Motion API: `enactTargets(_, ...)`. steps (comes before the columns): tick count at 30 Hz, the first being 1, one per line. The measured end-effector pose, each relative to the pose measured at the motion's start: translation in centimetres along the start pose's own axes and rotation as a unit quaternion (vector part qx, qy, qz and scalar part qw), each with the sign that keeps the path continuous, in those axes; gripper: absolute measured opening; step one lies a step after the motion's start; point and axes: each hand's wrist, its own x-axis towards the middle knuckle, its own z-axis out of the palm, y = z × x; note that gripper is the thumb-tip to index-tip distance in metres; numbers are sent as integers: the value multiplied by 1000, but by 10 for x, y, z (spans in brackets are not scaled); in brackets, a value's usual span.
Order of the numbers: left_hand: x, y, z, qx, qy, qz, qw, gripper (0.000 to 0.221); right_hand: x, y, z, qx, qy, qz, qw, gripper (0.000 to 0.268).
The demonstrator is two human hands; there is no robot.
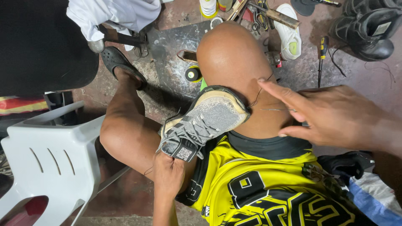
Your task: The person stitches the sole of a shoe using a hand tool and then applies glue from a squeeze bottle to the edge of the sole.
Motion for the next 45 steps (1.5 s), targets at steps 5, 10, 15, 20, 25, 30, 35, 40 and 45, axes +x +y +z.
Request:
enactTargets(5,-3,-2,10,-87,49,-69,993,17,11,-8,11,179,215,-139,950,106)
enactTargets(10,-16,-20,23,-90,147,33,985,8,28,-27,15,258,234,-156,924,65)
enactTargets(15,-30,-45,43,-418,206,25,884,27,22,-9,14,297,198,-115,927,23)
enactTargets(20,-14,10,17,-151,96,13,984,29,23,-19,21,556,332,-380,660,16)
enactTargets(25,-2,31,2,63,41,96,993,14,40,-48,36,648,296,-437,549,13)
enactTargets(30,-5,17,6,-55,64,-6,996,6,45,-65,32,396,459,-337,720,17)
enactTargets(35,-18,-14,7,-72,82,30,994,26,51,-80,20,296,488,-328,753,22)
enactTargets(40,-27,-32,-2,-98,90,36,990,29,58,-84,27,290,474,-304,774,20)
enactTargets(45,-25,-18,-18,-144,27,-96,985,19,68,-49,29,693,219,-381,571,8)
